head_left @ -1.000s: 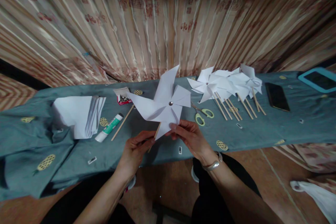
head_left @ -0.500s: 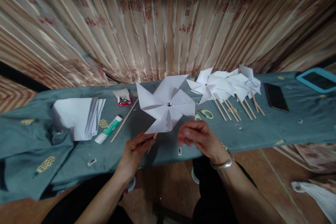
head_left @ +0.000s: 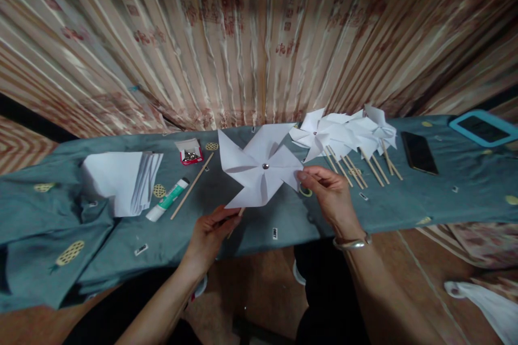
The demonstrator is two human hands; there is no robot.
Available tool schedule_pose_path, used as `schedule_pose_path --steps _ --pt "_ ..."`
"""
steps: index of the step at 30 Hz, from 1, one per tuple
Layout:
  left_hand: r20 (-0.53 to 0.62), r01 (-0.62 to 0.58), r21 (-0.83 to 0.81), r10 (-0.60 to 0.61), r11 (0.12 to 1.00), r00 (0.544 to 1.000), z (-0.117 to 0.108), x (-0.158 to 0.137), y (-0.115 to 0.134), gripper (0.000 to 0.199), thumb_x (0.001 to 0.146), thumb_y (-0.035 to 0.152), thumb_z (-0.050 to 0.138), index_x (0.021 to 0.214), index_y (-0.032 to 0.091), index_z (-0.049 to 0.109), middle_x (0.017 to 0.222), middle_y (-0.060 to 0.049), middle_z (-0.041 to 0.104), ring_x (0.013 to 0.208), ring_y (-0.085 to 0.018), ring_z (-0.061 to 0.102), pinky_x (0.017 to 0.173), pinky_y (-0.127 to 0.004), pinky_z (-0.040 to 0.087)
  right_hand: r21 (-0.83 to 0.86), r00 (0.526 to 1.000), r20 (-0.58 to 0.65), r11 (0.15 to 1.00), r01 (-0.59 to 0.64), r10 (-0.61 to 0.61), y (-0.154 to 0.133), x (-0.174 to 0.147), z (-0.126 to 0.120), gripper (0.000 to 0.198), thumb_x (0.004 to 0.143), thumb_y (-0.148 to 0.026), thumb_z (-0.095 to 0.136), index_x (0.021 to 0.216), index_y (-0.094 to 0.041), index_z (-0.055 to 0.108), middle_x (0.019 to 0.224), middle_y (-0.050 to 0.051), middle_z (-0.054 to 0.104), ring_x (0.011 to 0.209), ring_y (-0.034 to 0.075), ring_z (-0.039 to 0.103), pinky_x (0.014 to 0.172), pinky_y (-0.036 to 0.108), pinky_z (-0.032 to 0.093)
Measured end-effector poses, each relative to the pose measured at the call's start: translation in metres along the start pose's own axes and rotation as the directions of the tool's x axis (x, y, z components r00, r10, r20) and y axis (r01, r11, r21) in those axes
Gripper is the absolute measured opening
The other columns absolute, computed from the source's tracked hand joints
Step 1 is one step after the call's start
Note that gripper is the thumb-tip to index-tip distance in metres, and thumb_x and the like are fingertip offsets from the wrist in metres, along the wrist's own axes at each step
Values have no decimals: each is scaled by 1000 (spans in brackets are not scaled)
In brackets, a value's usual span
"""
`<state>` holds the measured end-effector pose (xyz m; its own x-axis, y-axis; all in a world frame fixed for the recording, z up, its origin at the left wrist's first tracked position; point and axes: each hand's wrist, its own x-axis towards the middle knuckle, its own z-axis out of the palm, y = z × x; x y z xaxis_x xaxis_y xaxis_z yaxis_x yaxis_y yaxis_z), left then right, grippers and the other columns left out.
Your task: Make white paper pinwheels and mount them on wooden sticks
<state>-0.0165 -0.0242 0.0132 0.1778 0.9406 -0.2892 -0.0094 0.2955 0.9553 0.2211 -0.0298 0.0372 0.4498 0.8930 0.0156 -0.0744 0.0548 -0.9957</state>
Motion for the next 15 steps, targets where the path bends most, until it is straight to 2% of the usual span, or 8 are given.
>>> schedule_pose_path --steps 4,10,15 --pt "12 -13 -5 13 1000 1000 -2 0 1 21 62 30 78 80 21 80 88 -5 72 85 -19 62 76 -27 48 -1 996 57 998 -62 62 0 -3 3 25 58 -42 85 65 -22 73 59 -3 64 52 10 49 51 25 38" --pt "6 -6 1 6 1000 1000 -2 -1 5 20 63 29 77 81 20 79 78 -4 69 70 -15 58 58 -23 43 1 975 177 991 -133 131 2 -11 11 28 58 -43 86 59 -21 70 54 -4 56 52 9 44 51 24 34" --pt "5 -10 13 10 1000 1000 -2 0 4 21 63 32 77 81 20 79 81 -4 70 71 -15 58 58 -24 42 33 947 259 978 -204 188 6 -19 20 27 62 -44 84 59 -21 71 54 -3 57 52 9 45 52 24 35"
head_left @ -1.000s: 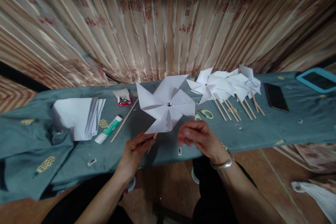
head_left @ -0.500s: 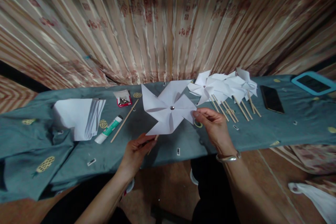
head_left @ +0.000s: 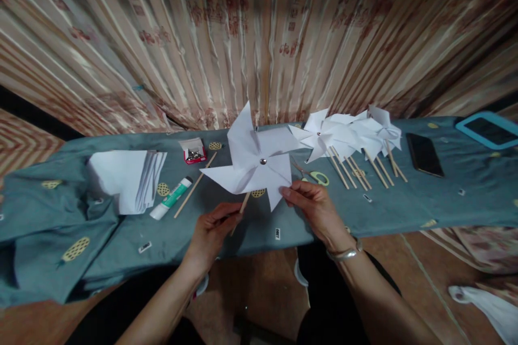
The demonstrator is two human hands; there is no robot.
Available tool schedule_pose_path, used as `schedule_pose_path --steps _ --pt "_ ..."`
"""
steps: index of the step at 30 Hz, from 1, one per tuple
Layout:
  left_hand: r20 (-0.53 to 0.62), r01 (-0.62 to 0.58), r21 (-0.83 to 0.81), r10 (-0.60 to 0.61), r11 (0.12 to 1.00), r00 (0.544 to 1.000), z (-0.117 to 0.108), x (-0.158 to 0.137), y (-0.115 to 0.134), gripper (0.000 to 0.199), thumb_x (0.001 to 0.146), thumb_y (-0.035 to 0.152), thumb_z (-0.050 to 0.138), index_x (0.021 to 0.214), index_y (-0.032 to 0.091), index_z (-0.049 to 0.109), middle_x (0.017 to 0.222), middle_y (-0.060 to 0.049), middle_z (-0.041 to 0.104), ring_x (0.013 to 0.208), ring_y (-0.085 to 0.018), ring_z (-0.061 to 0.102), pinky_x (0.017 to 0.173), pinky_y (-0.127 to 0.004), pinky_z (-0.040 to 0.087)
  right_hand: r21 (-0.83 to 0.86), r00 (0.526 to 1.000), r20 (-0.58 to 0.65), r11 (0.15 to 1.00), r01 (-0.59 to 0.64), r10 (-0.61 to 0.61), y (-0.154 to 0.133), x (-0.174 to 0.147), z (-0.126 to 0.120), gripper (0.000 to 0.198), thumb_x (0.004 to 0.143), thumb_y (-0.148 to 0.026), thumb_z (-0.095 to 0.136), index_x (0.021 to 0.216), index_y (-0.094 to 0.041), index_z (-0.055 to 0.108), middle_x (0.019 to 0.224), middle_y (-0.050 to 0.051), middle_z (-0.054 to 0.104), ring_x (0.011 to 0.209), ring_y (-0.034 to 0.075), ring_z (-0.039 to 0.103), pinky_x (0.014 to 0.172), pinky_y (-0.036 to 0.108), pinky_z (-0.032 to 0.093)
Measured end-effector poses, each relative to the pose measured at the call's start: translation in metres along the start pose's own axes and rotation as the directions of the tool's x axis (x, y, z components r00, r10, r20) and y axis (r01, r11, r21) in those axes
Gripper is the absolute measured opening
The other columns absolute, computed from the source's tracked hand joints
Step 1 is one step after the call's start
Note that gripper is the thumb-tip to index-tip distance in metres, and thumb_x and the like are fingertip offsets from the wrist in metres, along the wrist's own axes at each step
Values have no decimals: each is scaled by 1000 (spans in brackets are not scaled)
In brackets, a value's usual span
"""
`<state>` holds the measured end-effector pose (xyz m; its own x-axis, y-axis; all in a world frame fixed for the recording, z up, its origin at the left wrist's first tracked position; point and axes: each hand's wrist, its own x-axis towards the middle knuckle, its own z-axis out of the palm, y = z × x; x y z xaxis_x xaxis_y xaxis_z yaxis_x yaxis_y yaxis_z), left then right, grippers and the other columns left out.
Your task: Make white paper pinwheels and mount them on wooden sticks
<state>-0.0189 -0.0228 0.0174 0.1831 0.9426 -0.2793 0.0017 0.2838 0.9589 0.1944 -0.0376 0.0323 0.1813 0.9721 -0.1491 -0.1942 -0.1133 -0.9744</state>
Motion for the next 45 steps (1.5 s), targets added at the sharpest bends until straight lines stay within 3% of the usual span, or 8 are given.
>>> schedule_pose_path --steps 12,17,26,28,31,35,37,45 --pt "32 -10 -6 10 1000 999 3 -1 -2 20 64 32 77 79 19 79 74 -3 66 64 -13 53 57 -23 41 -27 987 150 998 -52 55 11 -9 28 23 69 -44 79 66 -21 78 64 2 72 53 10 50 51 24 39" --pt "7 7 -61 -6 998 1000 5 -1 -3 17 61 28 79 77 21 79 84 -4 72 82 -19 63 74 -26 48 -52 951 302 997 -58 71 10 -16 34 22 74 -43 75 70 -22 78 65 1 73 52 9 52 49 22 39" --pt "14 1 -12 -1 1000 1000 3 0 -4 19 63 29 76 80 21 80 81 -4 69 72 -15 56 60 -22 42 10 917 396 999 40 -41 -22 -27 -1 26 79 -43 73 71 -19 76 65 4 72 46 8 45 43 23 36" --pt "22 -1 -15 1 1000 1000 3 0 -4 20 63 29 76 81 21 80 78 -4 67 70 -14 54 59 -22 40 136 935 318 983 121 -159 -32 -27 -14 25 78 -43 75 71 -19 76 61 4 69 46 9 47 41 22 36" --pt "29 -3 -30 3 1000 1000 4 0 -5 19 63 30 77 79 21 80 73 -2 64 66 -12 51 58 -21 38 210 958 30 938 274 -287 -39 -23 -28 20 75 -42 79 71 -23 75 60 0 68 46 8 48 46 22 42" --pt "34 2 -44 0 999 999 6 1 -7 17 61 29 78 76 21 80 71 -2 62 63 -11 49 56 -21 37 -4 889 -255 919 393 -381 -35 -12 -35 15 72 -32 81 85 -26 77 84 1 76 69 10 64 63 23 52" --pt "38 -13 -31 14 999 999 6 2 -9 16 62 29 78 75 21 80 70 -1 62 64 -11 49 57 -22 37 -128 873 -279 916 380 -401 -28 -7 -34 21 71 -28 82 91 -26 76 90 2 76 81 14 68 70 26 54" --pt "51 -32 -16 33 999 998 5 3 -11 18 63 27 76 79 24 80 75 -2 65 65 -12 52 55 -20 37 -195 924 -261 953 233 -280 -13 -5 -25 16 67 -35 81 74 -22 75 68 -1 72 57 11 59 54 24 47"
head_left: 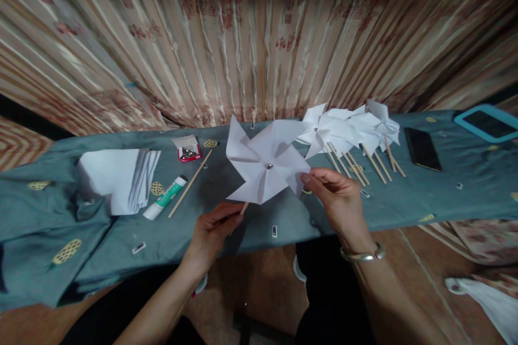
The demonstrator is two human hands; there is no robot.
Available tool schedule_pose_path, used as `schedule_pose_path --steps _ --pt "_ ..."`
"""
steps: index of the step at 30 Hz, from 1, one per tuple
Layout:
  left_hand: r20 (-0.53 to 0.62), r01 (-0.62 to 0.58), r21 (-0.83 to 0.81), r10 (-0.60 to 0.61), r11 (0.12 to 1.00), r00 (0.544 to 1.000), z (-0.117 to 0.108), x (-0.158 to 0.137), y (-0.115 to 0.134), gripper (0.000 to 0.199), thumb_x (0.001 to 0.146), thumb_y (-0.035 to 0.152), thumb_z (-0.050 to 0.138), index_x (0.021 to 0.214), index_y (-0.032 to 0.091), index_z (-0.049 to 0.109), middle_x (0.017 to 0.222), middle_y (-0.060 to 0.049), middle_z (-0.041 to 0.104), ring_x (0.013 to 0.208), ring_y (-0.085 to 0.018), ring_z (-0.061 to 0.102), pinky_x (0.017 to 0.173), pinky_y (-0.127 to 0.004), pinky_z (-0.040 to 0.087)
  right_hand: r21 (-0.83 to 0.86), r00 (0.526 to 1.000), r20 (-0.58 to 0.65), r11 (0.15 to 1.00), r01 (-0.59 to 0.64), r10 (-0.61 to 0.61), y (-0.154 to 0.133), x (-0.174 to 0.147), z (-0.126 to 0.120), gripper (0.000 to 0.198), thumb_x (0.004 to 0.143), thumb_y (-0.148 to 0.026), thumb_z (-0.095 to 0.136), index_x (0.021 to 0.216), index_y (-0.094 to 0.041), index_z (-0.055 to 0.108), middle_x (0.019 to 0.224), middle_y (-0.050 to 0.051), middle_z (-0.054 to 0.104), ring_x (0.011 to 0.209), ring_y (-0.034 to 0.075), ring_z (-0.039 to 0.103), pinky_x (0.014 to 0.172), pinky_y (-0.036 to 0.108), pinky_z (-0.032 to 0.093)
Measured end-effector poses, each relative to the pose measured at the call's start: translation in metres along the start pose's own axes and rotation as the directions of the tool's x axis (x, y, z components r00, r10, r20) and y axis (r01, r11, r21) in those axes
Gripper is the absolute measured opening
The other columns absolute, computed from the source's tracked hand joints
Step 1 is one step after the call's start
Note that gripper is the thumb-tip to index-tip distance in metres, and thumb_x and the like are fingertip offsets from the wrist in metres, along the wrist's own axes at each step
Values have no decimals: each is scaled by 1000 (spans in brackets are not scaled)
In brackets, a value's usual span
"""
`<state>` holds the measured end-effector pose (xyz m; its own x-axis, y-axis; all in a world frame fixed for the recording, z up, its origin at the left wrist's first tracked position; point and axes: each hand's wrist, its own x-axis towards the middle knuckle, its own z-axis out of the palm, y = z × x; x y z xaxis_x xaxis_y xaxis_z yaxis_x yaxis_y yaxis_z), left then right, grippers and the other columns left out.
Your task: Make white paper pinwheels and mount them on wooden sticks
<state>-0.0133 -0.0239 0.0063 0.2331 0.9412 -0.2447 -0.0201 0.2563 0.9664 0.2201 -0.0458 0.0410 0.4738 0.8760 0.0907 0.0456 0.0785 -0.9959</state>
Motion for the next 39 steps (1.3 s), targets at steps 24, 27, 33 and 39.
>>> schedule_pose_path --steps 24,27,33,39 --pt "-4 31 -10 -31 999 1000 4 -1 6 18 62 30 78 77 19 79 70 -1 65 64 -11 53 58 -22 41 87 909 337 953 -291 246 2 -26 47 21 64 -41 81 66 -21 77 61 1 70 53 10 51 51 24 45" --pt "-13 30 -29 -30 999 999 6 -1 3 18 60 29 78 74 19 78 74 -2 69 68 -14 58 63 -24 46 50 904 352 960 -277 242 3 -27 48 21 67 -41 80 66 -21 78 61 2 71 51 9 50 47 23 42" --pt "-5 17 -2 -17 1000 1000 8 0 4 15 62 28 76 75 21 79 74 -4 73 73 -20 65 70 -29 51 52 852 473 959 -278 222 4 -34 52 25 72 -45 75 67 -21 77 64 2 72 52 9 53 47 21 42" --pt "28 -14 52 13 999 1000 6 1 6 14 66 25 72 77 22 79 81 -4 73 79 -20 66 73 -27 51 -32 716 668 970 -241 200 0 -38 44 26 79 -46 70 73 -22 78 66 0 72 52 9 53 48 20 41"
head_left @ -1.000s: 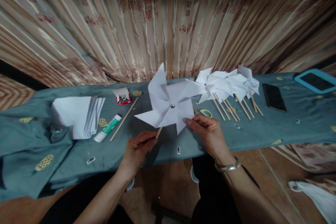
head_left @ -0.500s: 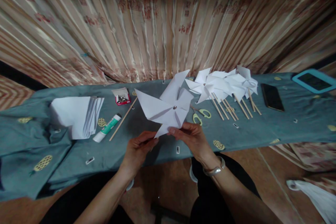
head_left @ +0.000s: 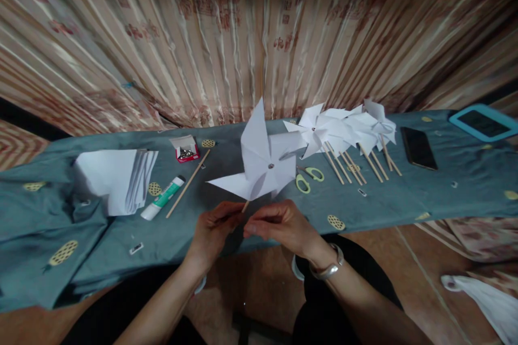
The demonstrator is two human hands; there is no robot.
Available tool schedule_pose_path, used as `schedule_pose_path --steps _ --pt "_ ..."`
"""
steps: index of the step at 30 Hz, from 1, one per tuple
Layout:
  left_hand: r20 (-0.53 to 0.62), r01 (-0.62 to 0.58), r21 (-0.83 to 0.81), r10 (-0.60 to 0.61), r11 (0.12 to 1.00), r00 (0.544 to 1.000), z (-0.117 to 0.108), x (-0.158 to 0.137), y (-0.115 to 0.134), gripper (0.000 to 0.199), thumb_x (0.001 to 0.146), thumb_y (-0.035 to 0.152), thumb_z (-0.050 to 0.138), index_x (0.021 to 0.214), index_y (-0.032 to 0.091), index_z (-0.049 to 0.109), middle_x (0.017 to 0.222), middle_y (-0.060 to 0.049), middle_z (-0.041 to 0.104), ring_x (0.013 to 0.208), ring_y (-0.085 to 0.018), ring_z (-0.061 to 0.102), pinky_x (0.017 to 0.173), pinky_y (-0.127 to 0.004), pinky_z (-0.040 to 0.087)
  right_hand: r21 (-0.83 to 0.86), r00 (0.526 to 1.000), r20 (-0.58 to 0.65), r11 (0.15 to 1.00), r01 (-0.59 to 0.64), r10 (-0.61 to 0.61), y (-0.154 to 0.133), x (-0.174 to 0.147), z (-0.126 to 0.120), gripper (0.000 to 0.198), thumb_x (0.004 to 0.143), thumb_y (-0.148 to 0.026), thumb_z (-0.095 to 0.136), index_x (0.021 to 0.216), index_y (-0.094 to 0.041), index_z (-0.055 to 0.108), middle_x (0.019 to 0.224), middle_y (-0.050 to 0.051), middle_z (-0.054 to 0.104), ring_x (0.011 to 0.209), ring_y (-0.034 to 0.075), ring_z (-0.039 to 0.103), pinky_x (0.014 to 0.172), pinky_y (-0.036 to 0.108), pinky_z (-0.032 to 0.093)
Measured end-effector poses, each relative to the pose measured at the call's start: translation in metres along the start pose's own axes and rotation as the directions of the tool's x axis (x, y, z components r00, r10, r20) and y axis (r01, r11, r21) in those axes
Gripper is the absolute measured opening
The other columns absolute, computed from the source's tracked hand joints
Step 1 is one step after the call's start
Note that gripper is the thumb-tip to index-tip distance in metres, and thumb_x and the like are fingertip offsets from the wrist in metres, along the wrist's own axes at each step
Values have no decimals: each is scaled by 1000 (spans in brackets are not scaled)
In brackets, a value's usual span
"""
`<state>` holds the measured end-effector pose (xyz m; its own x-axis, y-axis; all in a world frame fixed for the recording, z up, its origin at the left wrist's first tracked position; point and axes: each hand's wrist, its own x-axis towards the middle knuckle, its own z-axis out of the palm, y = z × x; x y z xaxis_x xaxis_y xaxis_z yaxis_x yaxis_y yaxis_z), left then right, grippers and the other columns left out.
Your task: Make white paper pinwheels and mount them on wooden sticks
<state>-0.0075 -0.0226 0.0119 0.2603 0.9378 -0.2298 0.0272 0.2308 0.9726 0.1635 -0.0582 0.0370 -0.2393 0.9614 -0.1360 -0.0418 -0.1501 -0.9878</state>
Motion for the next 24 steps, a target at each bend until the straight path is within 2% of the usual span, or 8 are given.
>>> schedule_pose_path --steps 3,5,8,11,13,17,21,24 --pt "-13 9 -3 -9 1000 1000 -1 1 -1 16 65 26 73 79 22 79 83 -4 74 81 -19 65 74 -27 50 -56 997 71 998 8 -4 0 -3 -6 27 81 -45 67 74 -21 77 67 0 72 56 10 56 52 22 42" --pt "-30 27 -22 -27 999 999 0 1 -1 16 64 27 75 79 21 79 82 -4 73 78 -18 64 70 -26 49 -128 998 62 992 10 -2 2 -4 -10 28 83 -43 65 73 -20 77 63 -1 70 53 10 52 49 21 38" --pt "-48 63 -97 -68 993 997 3 2 -1 20 62 29 78 80 21 80 83 -4 74 78 -18 64 71 -27 50 -300 999 -46 954 -21 8 7 -3 -14 25 84 -36 64 70 -19 75 57 -3 64 50 9 47 47 21 31" --pt "-37 80 -158 -87 984 996 7 2 0 23 61 29 80 83 22 80 88 -5 76 85 -19 66 80 -29 50 -473 985 -172 879 -59 -26 10 -2 -15 23 85 -32 63 71 -19 75 57 -4 62 52 10 50 51 23 33" --pt "-19 85 -172 -90 981 996 10 3 0 22 62 29 79 84 22 80 88 -4 76 87 -19 66 83 -30 50 -521 974 -220 851 -66 -59 11 -1 -14 22 87 -32 61 75 -20 75 61 -3 65 55 11 53 53 23 35" --pt "-12 84 -215 -89 973 996 17 6 1 25 61 30 81 84 21 80 86 -5 77 89 -21 67 87 -33 50 -496 958 -267 868 -42 -106 11 0 -13 26 92 -36 55 90 -21 76 76 1 73 65 15 63 59 25 42" --pt "25 99 -273 -96 957 995 23 9 -2 30 59 31 83 87 20 79 90 -7 77 89 -21 68 90 -36 50 -380 939 -302 924 41 -166 12 2 -9 28 93 -38 53 104 -24 74 100 4 76 93 21 69 82 31 51" --pt "54 111 -304 -99 946 994 28 11 -4 31 59 31 83 88 19 79 91 -7 77 88 -21 69 90 -36 50 -287 922 -350 956 60 -163 14 7 -5 27 89 -40 59 102 -23 75 97 5 77 93 22 70 83 32 53"
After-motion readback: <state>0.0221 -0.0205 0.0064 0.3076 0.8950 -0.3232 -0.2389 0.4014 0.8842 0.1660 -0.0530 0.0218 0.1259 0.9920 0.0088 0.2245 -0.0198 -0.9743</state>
